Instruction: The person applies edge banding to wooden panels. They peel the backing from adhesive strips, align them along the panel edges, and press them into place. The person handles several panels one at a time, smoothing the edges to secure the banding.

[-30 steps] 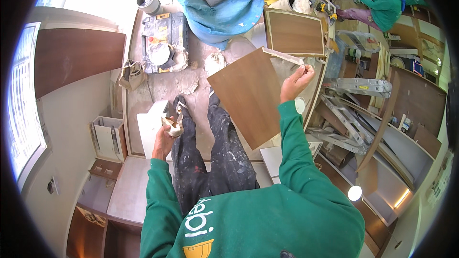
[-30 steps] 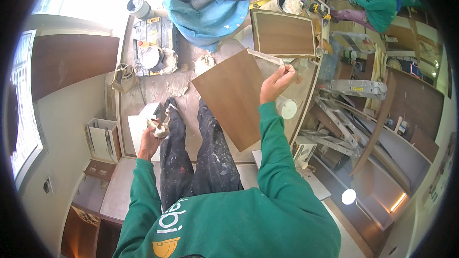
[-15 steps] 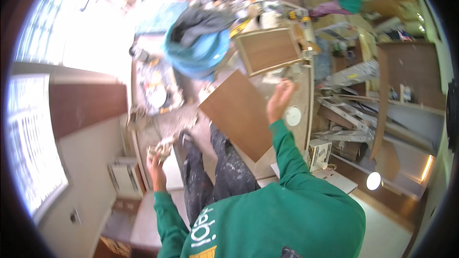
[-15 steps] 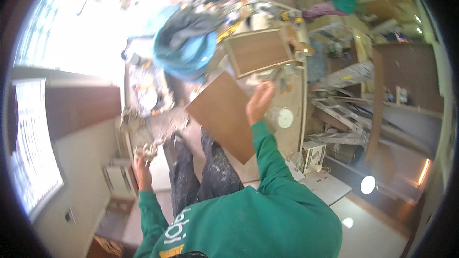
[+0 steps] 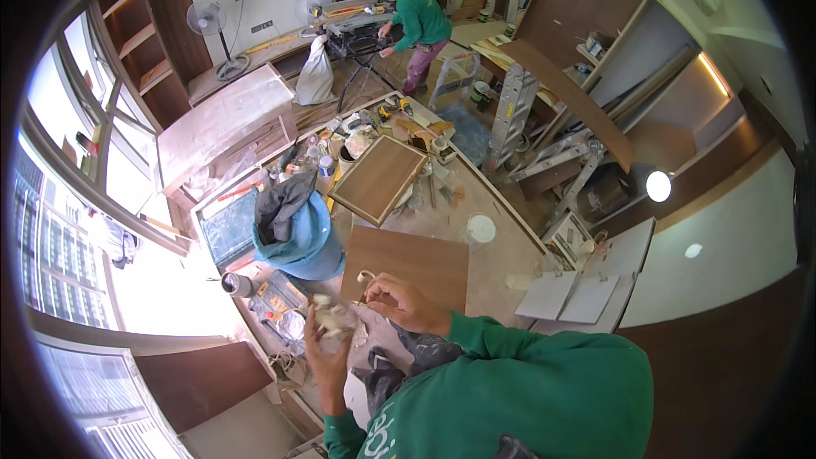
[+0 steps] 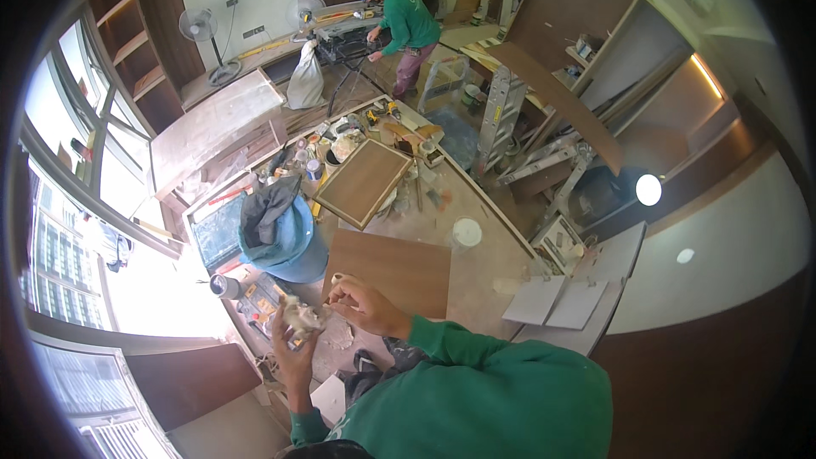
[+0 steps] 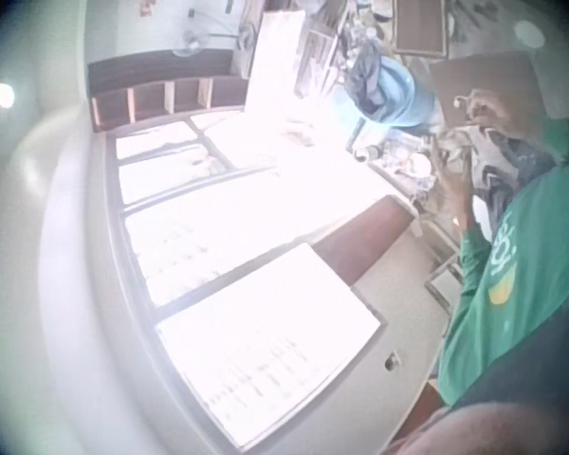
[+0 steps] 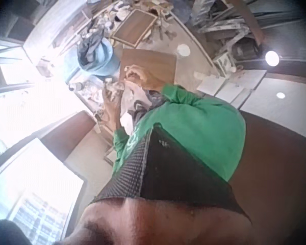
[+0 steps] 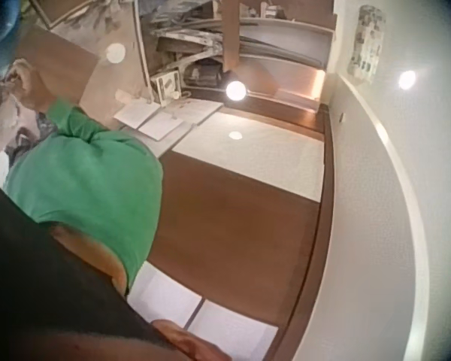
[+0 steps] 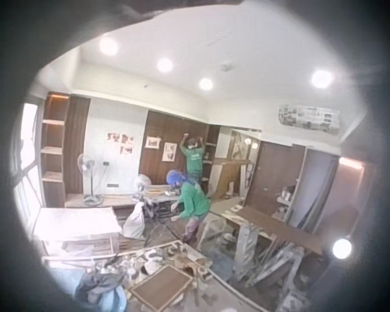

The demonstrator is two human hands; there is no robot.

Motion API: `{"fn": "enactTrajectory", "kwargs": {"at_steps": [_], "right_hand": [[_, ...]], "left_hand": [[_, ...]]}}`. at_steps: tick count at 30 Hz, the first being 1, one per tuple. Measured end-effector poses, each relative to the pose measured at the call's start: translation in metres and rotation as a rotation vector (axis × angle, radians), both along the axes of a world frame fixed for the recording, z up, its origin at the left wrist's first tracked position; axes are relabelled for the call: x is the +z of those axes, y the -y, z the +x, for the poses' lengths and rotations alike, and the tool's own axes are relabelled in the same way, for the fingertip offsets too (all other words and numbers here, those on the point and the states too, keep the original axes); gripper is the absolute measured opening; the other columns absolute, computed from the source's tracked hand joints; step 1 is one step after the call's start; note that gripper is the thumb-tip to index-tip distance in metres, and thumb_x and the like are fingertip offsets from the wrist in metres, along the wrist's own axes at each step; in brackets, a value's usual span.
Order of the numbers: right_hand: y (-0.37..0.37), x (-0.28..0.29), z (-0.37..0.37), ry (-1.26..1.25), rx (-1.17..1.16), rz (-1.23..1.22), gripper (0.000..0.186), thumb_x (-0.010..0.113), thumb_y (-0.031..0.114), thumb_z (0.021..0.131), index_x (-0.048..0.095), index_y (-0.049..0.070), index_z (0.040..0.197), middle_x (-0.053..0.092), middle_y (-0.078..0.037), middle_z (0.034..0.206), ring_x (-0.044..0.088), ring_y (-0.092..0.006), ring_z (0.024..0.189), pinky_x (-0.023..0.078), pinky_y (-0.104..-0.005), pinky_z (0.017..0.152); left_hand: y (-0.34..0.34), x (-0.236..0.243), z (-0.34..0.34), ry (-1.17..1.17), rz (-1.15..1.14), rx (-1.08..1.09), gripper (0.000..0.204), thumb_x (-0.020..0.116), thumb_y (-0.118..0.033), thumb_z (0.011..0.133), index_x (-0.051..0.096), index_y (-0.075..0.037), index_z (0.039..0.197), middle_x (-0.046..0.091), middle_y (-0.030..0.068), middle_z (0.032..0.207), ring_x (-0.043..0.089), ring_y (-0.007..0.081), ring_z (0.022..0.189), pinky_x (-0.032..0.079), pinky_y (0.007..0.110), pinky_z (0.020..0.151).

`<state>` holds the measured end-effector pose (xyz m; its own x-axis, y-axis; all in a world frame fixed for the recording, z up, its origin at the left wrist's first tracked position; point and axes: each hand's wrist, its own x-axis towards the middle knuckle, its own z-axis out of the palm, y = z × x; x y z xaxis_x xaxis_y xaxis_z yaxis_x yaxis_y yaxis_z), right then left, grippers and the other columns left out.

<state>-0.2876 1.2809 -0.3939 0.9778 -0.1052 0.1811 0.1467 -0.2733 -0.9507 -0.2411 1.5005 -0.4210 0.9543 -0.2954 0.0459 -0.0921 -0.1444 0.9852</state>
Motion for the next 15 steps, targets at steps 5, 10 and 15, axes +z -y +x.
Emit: {"fn": "enactTrajectory", "kwargs": {"at_steps": [5,10,15], "right_hand": [[-0.022,0.02,-0.052,0.016,-0.16,-0.07,0.012,0.073,0.012,0.088,0.068,0.004,0.095,0.059,-0.009,0.098,0.06,-0.0229,0.097,0.047,-0.0357,0.088],[-0.01,0.052,-0.115,0.069,-0.304,-0.096,0.012,0.075,0.011,0.087,0.073,0.004,0.097,0.061,-0.007,0.098,0.059,-0.0193,0.096,0.047,-0.031,0.085],[0.019,0.061,-0.185,0.008,-0.455,0.035,0.016,0.077,0.011,0.087,0.074,0.004,0.101,0.062,-0.006,0.099,0.059,-0.0174,0.096,0.047,-0.0298,0.084]], "left_hand": [[0.014,0.044,-0.023,-0.031,-0.018,-0.356,0.079,0.083,-0.01,0.076,0.046,-0.001,0.145,0.063,0.0149,0.125,0.063,0.0223,0.113,0.05,0.036,0.097],[0.041,0.016,-0.059,-0.264,-0.21,-0.566,0.045,0.076,-0.002,0.084,0.06,0.002,0.126,0.067,0.0068,0.109,0.065,0.0142,0.098,0.052,0.029,0.09],[0.09,0.044,-0.094,-0.364,-0.297,-0.706,0.027,0.072,0.002,0.088,0.065,0.003,0.113,0.069,0.0059,0.102,0.066,0.0123,0.091,0.055,0.027,0.083]]}}
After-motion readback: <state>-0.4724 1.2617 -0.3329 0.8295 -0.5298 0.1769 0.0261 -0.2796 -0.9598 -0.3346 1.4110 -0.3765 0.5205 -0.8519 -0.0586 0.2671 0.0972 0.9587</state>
